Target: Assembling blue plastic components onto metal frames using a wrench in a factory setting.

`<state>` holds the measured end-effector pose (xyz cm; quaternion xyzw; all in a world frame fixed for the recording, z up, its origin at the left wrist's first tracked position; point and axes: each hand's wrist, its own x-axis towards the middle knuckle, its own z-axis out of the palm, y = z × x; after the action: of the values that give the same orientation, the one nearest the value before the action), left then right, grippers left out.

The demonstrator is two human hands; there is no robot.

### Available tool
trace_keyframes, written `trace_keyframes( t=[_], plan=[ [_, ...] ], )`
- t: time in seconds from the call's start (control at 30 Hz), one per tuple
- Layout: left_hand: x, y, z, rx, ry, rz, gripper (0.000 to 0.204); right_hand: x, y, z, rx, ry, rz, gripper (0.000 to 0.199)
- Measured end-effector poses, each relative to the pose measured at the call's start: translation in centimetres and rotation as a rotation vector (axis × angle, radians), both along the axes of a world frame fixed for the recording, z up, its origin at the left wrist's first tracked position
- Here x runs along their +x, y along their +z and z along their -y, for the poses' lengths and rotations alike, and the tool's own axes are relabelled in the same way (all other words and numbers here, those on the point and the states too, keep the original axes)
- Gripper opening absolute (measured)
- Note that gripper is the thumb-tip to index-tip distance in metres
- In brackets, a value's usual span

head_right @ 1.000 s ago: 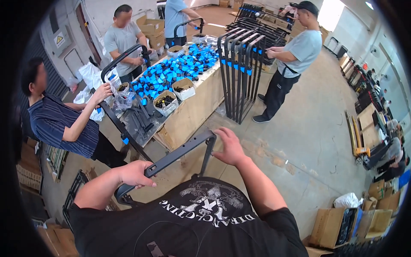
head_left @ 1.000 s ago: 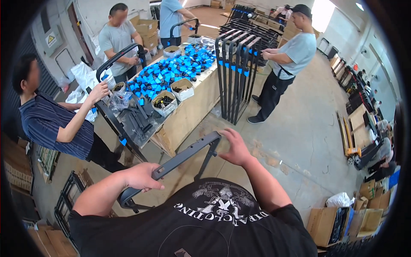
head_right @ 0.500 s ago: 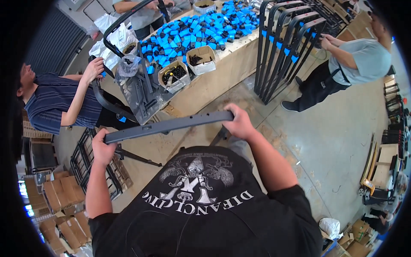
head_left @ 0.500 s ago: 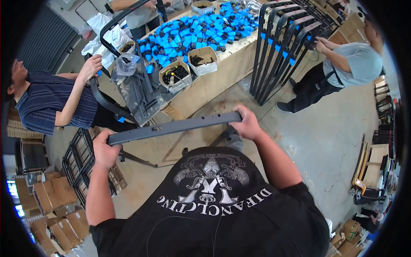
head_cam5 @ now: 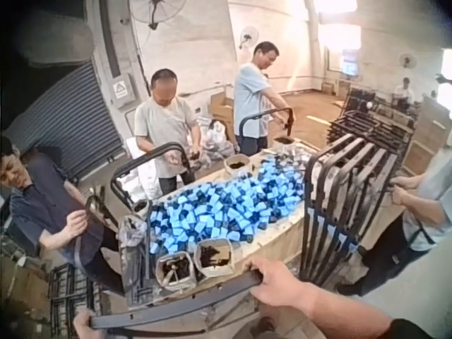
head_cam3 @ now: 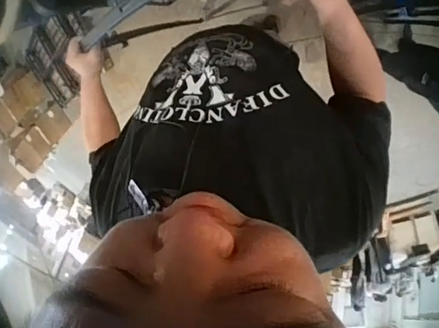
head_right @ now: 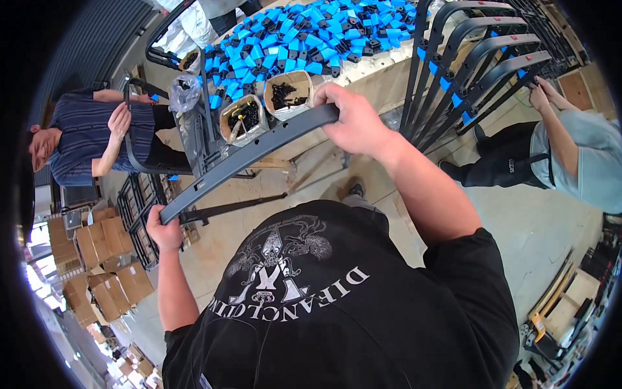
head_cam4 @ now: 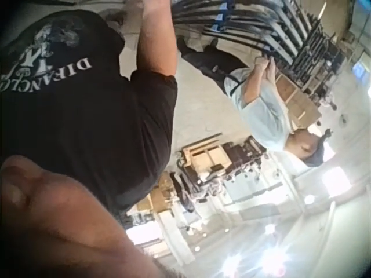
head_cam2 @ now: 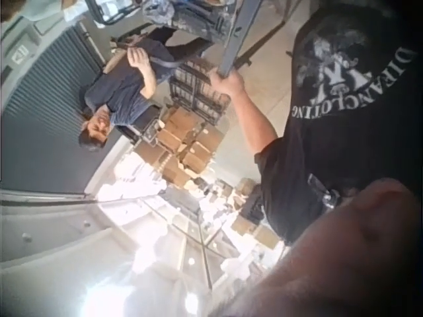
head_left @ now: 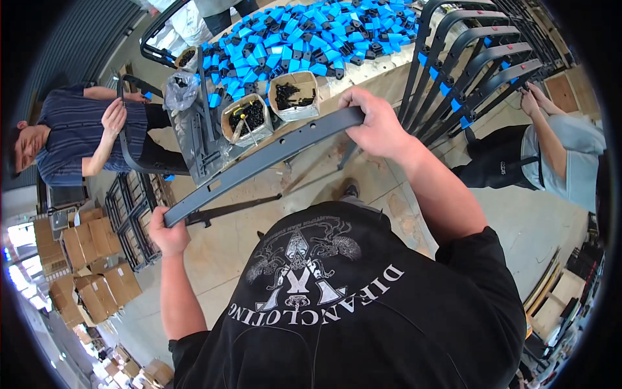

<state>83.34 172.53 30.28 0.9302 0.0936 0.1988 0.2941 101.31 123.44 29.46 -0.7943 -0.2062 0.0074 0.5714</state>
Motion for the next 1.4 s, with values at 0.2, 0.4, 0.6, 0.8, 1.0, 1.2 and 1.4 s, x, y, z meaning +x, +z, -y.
trace_keyframes(
  t=[0.2, 0.4, 0.6, 0.8, 1.0, 1.2, 1.4],
  plan=[
    [3.1, -3.0, 4.5, 0.127, 0.034, 0.055, 0.016, 5.5, -1.4, 1.5, -0.129, 0.032, 0.023, 0.029],
    [8.0, -3.1, 2.7, 0.062, 0.066, 0.014, 0.017, 10.1, -1.4, -0.6, -0.185, -0.009, 0.014, 0.024],
    [14.3, -3.7, -0.1, -0.077, 0.089, 0.055, 0.011, 16.0, -0.4, -3.9, -0.452, -0.068, 0.014, 0.030],
    [16.9, -4.4, -1.1, -0.078, 0.102, 0.121, 0.018, 18.0, -4.0, -5.1, -0.451, -0.372, 0.129, 0.087],
    [17.3, -3.4, -0.7, -0.114, 0.083, 0.111, 0.020, 5.8, -17.4, -2.4, -0.325, -0.697, -0.235, 0.058],
    [17.3, -3.9, -1.4, -0.151, 0.066, 0.110, 0.020, 4.8, -15.2, -7.1, -0.326, -0.325, -0.123, 0.024],
    [17.1, -4.0, -1.7, -0.091, 0.059, 0.154, 0.020, 15.6, -13.6, -13.7, -0.564, -0.022, -0.032, 0.023]
  ],
)
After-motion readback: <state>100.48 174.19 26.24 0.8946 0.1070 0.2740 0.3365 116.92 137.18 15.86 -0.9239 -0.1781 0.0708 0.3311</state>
